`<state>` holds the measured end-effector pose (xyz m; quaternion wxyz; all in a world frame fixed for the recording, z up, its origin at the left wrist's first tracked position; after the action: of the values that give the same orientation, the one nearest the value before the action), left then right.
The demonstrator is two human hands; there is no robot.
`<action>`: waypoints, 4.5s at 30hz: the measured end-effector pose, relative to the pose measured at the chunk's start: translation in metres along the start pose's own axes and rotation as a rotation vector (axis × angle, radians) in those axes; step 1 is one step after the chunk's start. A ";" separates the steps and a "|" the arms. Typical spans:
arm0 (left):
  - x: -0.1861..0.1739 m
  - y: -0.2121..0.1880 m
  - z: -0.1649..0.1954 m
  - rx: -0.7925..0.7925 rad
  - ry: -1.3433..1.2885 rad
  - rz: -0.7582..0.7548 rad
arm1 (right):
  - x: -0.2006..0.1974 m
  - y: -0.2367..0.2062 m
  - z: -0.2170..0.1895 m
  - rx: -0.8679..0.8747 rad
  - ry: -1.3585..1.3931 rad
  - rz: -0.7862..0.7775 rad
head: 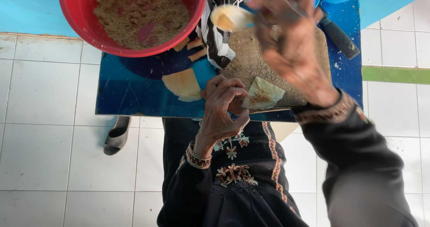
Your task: The person spoons filling from a red bowl onto small triangular pastry wrappers and folds the wrappers over the filling by hand on a wooden board, placing the folded pastries into a blue bowl.
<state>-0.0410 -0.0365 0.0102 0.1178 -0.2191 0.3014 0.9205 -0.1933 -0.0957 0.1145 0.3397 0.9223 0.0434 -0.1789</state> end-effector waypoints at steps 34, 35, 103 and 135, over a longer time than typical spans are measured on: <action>-0.001 -0.008 0.003 -0.007 0.111 0.051 | 0.049 0.042 -0.014 -0.288 -0.477 0.118; -0.001 -0.008 0.002 -0.009 0.117 0.046 | 0.052 0.044 -0.018 -0.313 -0.473 0.083; 0.013 -0.001 0.048 0.168 0.537 -0.180 | -0.021 -0.136 -0.022 0.078 -0.458 -0.302; 0.014 0.022 0.042 0.144 0.408 -0.180 | -0.015 -0.109 0.005 0.159 -0.361 -0.321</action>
<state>-0.0749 -0.0274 0.0453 0.1512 -0.4178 0.3633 0.8189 -0.2307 -0.0147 0.0493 0.2353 0.8806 0.1137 -0.3952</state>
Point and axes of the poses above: each hand's wrist, its own y-axis towards the middle knuckle, its own x-axis out of the palm, z = x × y, the point moved 7 cm from there along y, towards the middle knuckle, and after that the axes turned 10 degrees about y, right-handed, at the moved point
